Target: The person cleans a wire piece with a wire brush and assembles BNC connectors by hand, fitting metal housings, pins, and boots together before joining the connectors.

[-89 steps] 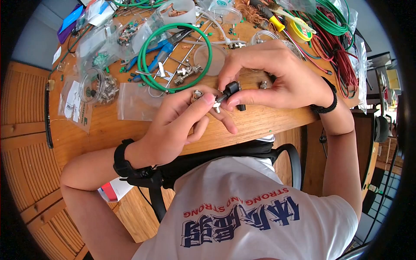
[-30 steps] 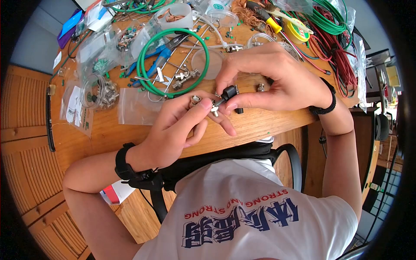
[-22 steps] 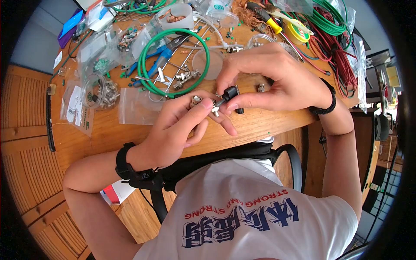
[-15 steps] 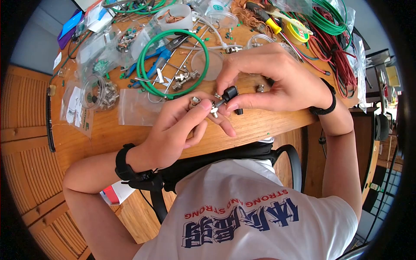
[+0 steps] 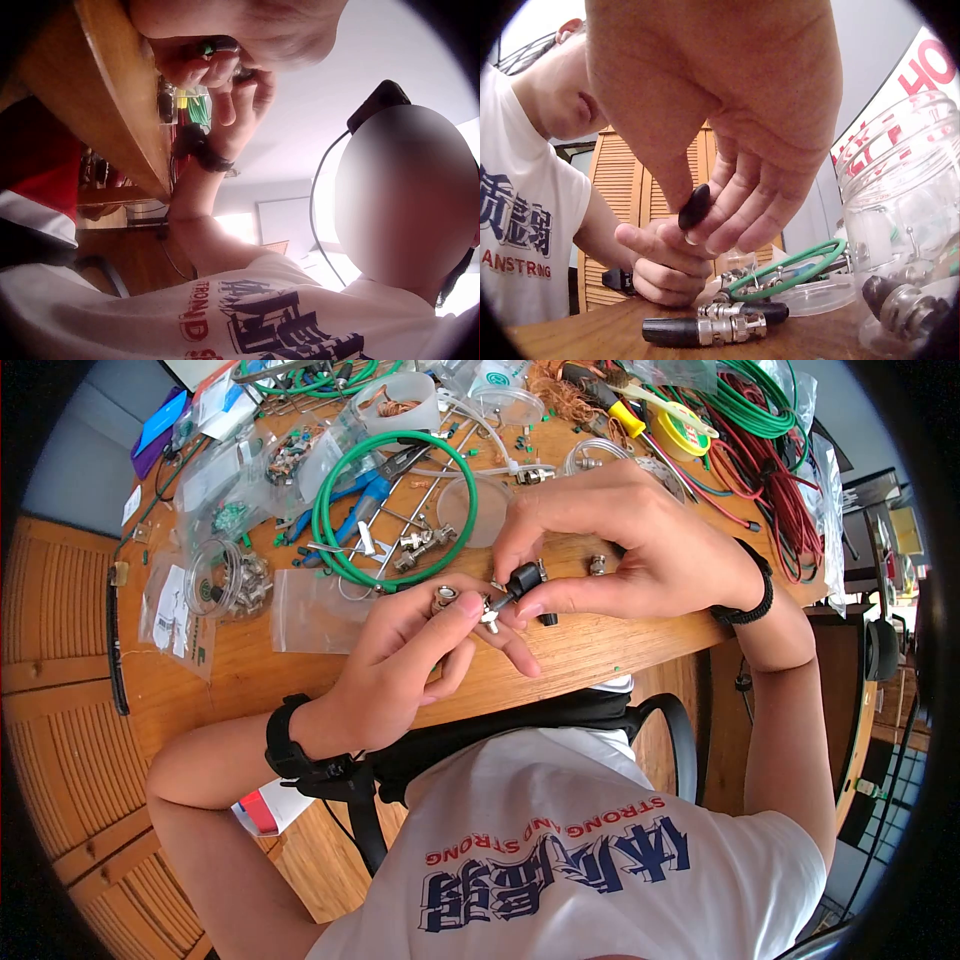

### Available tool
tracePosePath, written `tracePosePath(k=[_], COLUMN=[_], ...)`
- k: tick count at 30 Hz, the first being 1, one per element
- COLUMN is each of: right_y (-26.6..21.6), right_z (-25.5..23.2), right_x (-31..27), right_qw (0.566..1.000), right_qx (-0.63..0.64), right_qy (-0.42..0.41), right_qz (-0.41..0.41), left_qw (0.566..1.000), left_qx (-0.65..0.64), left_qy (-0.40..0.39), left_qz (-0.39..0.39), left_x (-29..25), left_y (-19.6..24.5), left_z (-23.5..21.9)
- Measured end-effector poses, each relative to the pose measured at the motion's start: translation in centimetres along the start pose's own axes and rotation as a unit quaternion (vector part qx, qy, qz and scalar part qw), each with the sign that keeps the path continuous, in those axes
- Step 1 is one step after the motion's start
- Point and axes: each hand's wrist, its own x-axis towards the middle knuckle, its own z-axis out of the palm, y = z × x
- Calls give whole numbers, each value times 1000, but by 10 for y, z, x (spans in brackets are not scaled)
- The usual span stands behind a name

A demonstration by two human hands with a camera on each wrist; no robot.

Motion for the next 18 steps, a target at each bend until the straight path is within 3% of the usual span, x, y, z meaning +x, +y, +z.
tracePosePath(k=[18], right_y=[-1], right_z=[-3], right_x=[1], right_qw=[1000], right_qx=[-3], right_qy=[-6], right_qz=[5], left_qw=[1000], left_qx=[10], left_qy=[8], left_qz=[-2], left_x=[-1], left_y=[2], left_z=[1])
